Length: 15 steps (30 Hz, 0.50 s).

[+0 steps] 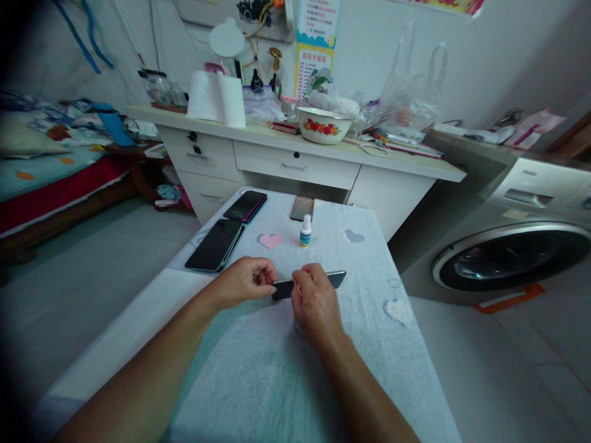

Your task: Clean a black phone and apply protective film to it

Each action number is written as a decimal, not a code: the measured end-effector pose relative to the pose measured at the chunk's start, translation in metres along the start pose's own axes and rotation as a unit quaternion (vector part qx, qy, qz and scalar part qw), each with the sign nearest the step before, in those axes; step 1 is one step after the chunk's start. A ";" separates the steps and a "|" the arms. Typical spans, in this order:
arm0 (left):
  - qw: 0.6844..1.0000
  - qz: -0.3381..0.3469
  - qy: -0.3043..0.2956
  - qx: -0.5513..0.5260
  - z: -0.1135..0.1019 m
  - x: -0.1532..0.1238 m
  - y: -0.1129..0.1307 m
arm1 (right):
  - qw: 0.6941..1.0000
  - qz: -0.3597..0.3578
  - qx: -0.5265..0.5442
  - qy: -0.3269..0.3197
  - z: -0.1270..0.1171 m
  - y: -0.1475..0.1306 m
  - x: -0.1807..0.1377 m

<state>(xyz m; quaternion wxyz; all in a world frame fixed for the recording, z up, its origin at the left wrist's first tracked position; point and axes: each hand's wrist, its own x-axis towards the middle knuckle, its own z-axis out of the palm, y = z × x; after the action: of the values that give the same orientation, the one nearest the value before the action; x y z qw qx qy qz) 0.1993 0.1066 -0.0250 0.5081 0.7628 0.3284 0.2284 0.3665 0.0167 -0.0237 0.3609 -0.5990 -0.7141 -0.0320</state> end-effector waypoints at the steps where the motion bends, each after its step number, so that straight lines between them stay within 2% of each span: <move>1: 1.000 0.000 0.000 0.001 0.000 0.000 0.000 | 1.000 -0.004 0.008 -0.004 0.002 -0.002 -0.001; 15: 1.000 0.017 -0.011 0.000 0.001 0.001 -0.006 | 0.997 -0.048 0.042 -0.054 0.013 -0.017 -0.004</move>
<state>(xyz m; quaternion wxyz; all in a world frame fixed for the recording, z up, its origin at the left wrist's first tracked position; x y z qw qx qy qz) 0.1988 0.1084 -0.0305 0.5073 0.7710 0.3097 0.2289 0.3452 0.0147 -0.0293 0.3452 -0.5493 -0.7609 0.0135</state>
